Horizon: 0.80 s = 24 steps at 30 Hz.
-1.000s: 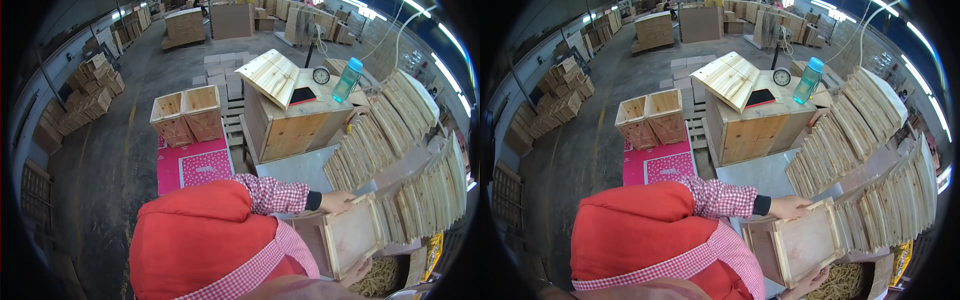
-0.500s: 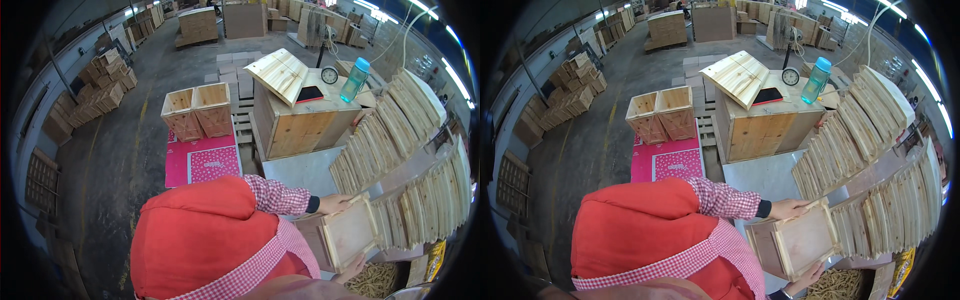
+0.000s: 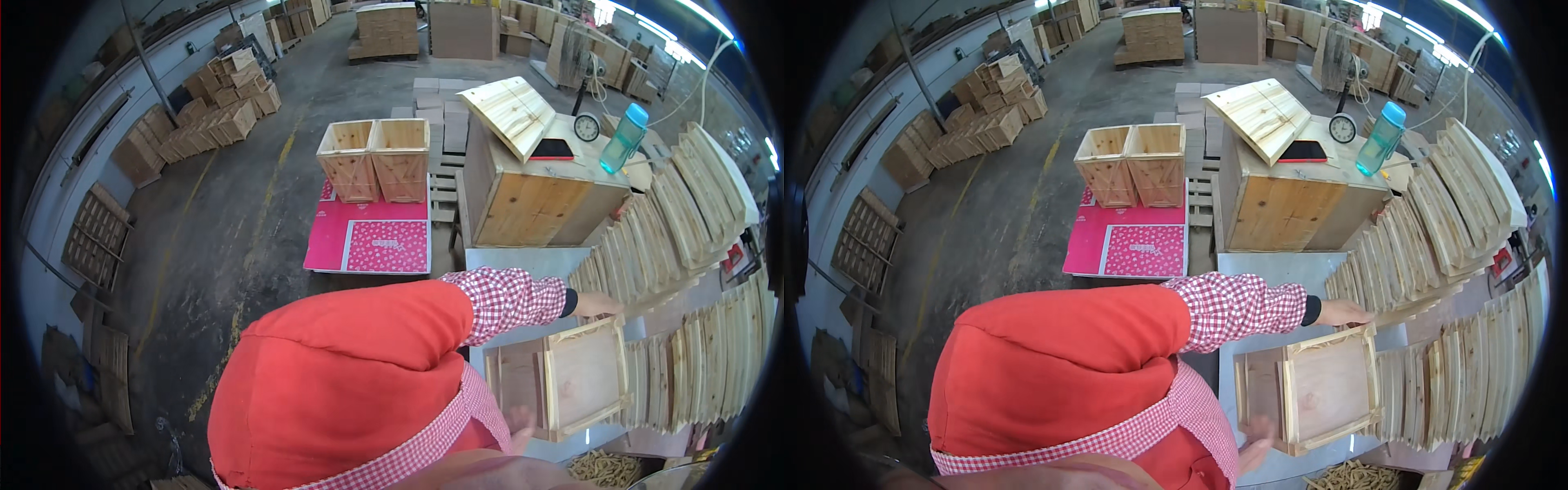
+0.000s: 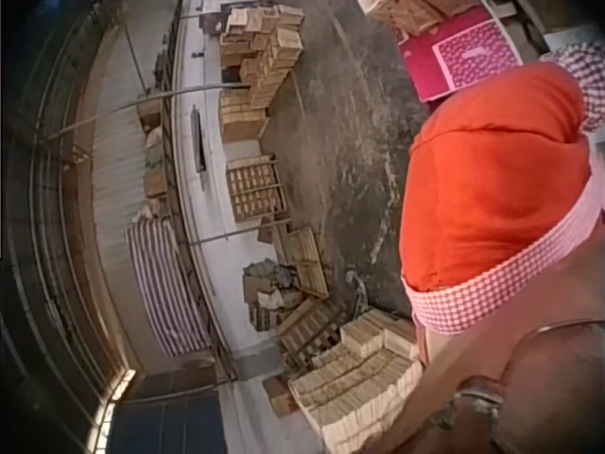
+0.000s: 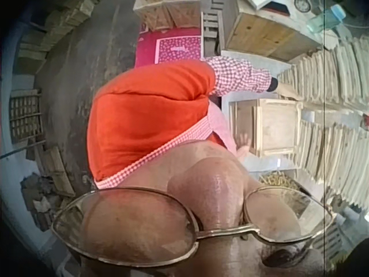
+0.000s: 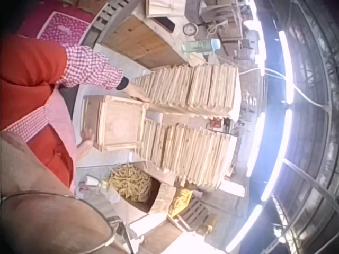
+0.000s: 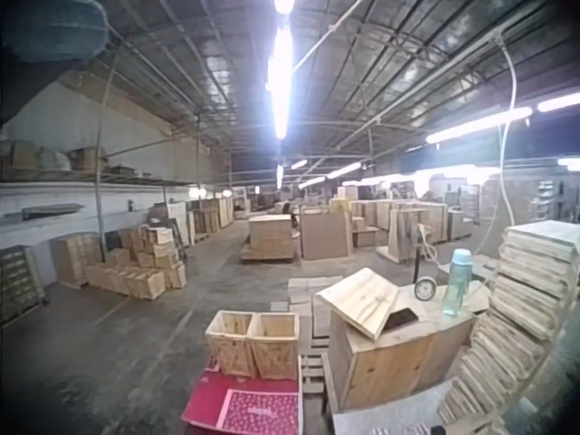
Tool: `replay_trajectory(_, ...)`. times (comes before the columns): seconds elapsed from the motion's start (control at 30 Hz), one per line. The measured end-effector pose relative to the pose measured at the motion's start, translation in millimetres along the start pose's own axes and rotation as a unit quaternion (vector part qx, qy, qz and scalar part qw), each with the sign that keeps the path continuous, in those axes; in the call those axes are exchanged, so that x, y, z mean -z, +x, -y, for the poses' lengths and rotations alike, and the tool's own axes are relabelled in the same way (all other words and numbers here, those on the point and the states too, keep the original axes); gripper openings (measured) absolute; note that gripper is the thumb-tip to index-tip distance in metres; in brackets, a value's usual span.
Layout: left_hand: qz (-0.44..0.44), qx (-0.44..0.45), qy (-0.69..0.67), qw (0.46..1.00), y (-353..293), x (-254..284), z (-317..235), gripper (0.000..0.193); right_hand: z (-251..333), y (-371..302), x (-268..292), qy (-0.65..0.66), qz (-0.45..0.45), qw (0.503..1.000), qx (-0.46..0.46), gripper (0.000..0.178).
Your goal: The recorder is seen assembling and applying glue to wooden panels to create boxes.
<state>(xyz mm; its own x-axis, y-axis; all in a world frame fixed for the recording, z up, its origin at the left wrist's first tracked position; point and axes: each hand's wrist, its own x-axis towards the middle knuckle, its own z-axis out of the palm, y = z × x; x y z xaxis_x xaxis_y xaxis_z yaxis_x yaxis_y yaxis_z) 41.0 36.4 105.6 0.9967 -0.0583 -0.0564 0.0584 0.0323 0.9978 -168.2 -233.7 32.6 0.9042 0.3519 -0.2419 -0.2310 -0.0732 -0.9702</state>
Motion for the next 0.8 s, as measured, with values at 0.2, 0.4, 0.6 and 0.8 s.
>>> replay_trajectory(0.2, -0.117, -0.074, 0.074, 0.988, 2.1, -0.9, 17.4, 0.059, 56.5, 10.2, -18.7, 0.122, -0.162, 0.970, 0.137, 0.054)
replay_trajectory(0.4, -0.029, 0.012, 0.222, 0.974, -99.4, 8.8, -1.0, 0.057, 65.1, 37.3, 43.3, -0.005, -0.290, 0.945, 0.149, 0.050)
replay_trajectory(0.6, 0.124, 0.061, 0.055, 0.989, -88.3, -10.2, -8.5, 0.048, 88.9, 33.1, 53.7, 0.012, -0.191, 0.977, 0.093, 0.050)
replay_trajectory(0.8, 0.073, -0.101, 0.240, 0.963, -56.7, -24.2, 13.9, 0.046, 106.9, 29.7, 67.6, -0.074, -0.173, 0.975, 0.119, 0.048)
